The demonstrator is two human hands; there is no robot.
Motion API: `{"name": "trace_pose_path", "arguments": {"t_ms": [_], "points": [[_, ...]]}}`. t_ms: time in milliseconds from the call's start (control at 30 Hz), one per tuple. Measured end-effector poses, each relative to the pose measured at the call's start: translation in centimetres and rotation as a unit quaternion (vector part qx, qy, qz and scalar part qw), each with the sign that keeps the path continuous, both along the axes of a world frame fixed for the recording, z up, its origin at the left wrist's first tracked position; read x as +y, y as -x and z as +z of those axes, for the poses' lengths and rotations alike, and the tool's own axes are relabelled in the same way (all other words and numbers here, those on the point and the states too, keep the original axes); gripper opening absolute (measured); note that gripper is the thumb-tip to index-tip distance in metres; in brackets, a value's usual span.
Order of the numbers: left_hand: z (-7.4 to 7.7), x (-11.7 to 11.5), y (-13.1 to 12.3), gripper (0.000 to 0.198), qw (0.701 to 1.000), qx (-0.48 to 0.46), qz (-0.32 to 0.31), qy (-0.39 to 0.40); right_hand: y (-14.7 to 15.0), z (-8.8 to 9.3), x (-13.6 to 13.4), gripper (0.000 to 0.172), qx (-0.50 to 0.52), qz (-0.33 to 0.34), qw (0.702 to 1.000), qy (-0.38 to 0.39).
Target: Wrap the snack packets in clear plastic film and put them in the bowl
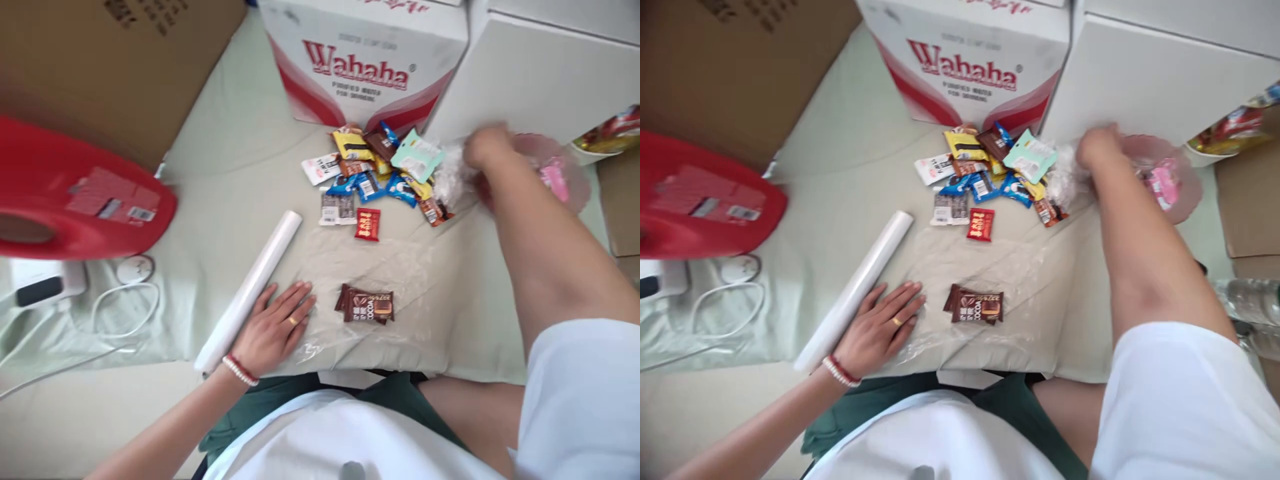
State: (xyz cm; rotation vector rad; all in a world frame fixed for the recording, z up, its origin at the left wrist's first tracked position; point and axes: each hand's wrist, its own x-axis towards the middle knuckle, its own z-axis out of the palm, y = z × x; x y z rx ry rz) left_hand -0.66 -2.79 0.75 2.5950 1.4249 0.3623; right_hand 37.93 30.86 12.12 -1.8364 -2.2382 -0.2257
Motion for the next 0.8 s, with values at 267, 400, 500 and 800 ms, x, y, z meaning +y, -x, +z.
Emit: {"name": "trace_pose_path", "arguments": {"t_ms": [267, 400, 500, 800], "points": [[0.0, -0.2, -0.2, 0.047, 0.999, -0.031, 0.011, 0.042, -0.4, 0.6, -15.4, 0.041, 0.125, 0.146, 0.981, -0.041], [0.1, -0.2, 0.4, 0.059, 0.996, -0.086, 0.016, 0.022, 2.8, -4.0, -30.6, 0.08, 0.131, 0.307, 0.935, 0.12], [1.0, -0.4, 1.5, 0.065, 0.99, -0.14, -0.027, -0.002, 4.1, -7.2, -37.0, 0.062, 0.081, 0.276, 0.952, 0.103], [1.5, -1.3, 1.9, 0.076, 0.976, -0.106, -0.138, 0.132, 2.2, -4.8, -34.6, 0.025, 0.195, 0.256, 0.928, 0.191]]}}
